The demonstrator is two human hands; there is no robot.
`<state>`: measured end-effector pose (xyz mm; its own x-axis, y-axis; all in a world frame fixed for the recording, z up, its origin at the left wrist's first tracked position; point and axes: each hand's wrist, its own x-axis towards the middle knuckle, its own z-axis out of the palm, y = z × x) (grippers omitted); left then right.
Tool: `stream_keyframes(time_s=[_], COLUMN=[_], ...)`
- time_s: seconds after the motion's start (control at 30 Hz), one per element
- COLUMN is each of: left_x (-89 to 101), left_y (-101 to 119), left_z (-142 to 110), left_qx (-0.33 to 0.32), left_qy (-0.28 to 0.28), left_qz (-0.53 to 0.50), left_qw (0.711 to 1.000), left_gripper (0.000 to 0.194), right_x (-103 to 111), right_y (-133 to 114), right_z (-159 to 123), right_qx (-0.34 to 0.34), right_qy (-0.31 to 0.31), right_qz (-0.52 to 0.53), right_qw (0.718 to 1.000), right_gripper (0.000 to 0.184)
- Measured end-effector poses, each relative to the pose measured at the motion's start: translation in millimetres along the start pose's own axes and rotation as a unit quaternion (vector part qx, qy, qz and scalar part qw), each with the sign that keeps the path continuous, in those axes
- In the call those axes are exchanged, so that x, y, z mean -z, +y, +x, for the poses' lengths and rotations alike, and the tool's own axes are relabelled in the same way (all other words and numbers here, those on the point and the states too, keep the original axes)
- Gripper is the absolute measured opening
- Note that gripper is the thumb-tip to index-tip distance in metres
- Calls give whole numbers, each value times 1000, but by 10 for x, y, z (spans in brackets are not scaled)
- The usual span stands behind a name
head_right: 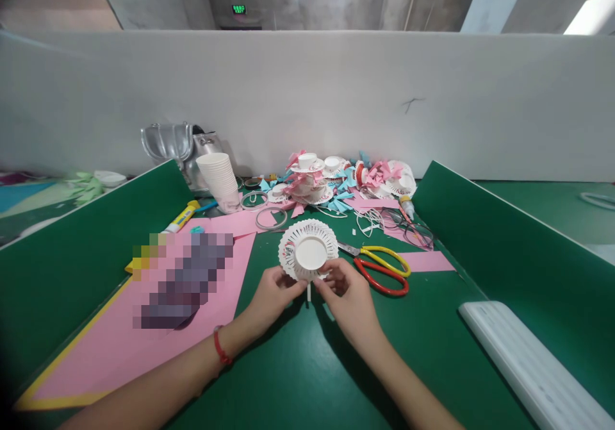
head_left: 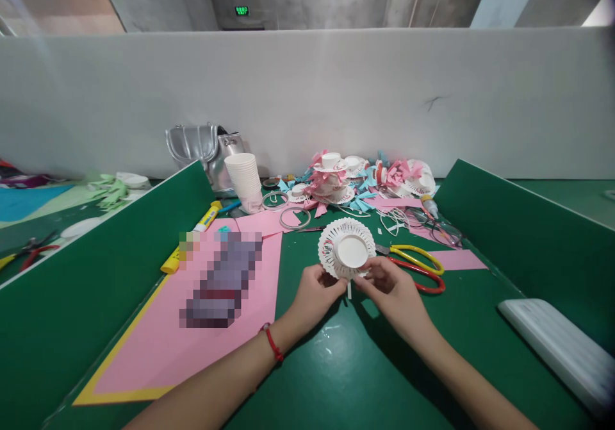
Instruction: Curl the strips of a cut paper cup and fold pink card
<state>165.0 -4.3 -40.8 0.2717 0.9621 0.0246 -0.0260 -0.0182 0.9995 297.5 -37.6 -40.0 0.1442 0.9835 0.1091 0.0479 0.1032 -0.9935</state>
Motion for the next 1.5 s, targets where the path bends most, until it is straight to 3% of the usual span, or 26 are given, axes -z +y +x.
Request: stream_keyframes(time_s=[0.3, 0.6, 0.8, 0.93, 1.1, 1.3, 1.4, 1.5], left_x=[-15, -13, -12, -11, -2, 8, 12, 19], left_y=[-15, -18, 36, 86, 102, 70, 46, 15], left_z=[-4, -22, -9, -14, -27, -13, 3, 19], left_qx=[-41, -57, -1, 38, 27, 30, 26, 39], left_qy=[30, 48, 2, -4, -23, -18, -9, -1], left_qz=[51, 104, -13, -69, -59, -31, -57, -92], left_qw=[997, 992, 1000, 997, 998, 999, 998, 995], left_gripper=[9, 3, 12, 15, 12, 11, 8, 8], right_x=[20, 23, 5, -12, -7, -19, 11, 64], right_y=[-146, -209, -101, -72, -56, -64, -73, -62], right_z=[14, -4, -17, -9, -1, -27, -33, -32], right_qx=[-123, -127, -54, -41, -40, 25, 114, 229], right_qy=[-14, -21, -14, 1, 7, -24, -40, -15], right_qz=[72, 37, -7, 11, 9, -77, -173, -303], right_qw=[990, 991, 998, 999, 999, 996, 978, 925], right_gripper=[34, 23, 19, 18, 16, 7, 9, 18])
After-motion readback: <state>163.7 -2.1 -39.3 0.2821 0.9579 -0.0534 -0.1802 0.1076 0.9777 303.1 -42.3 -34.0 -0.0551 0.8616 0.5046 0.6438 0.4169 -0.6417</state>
